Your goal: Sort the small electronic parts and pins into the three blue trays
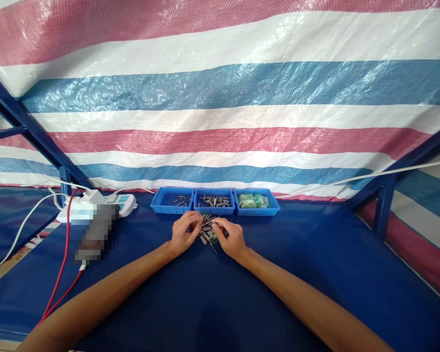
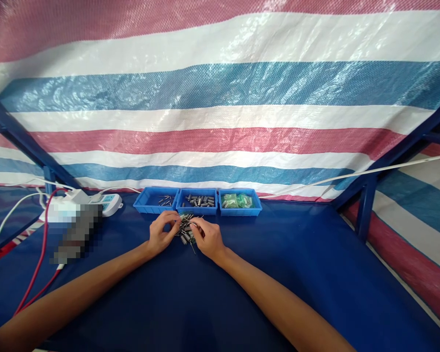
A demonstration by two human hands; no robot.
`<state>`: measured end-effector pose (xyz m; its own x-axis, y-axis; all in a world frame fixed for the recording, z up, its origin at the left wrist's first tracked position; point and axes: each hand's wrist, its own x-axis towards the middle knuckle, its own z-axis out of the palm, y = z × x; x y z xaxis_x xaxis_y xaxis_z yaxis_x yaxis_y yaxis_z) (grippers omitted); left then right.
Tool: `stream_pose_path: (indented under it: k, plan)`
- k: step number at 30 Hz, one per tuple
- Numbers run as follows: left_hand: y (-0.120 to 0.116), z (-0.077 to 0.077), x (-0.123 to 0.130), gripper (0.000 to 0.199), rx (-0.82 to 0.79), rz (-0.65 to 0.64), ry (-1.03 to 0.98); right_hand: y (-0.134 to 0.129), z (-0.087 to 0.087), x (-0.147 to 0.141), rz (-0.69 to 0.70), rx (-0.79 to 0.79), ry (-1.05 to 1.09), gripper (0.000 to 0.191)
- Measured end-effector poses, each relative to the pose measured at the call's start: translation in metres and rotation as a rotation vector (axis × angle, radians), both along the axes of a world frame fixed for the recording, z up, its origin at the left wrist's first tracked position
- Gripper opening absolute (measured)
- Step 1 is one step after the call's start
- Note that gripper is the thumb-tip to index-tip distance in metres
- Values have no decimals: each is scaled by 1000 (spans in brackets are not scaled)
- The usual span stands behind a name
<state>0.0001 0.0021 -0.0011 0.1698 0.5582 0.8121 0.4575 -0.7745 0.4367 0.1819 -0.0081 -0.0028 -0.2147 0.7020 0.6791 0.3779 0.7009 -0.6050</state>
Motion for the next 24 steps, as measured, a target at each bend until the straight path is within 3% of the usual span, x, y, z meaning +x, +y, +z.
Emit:
stream_pose_path:
  k: [24]
  plan:
    - [2,-3,0,6,-22,0,-43,0,2,0,14,-11,-21,20]
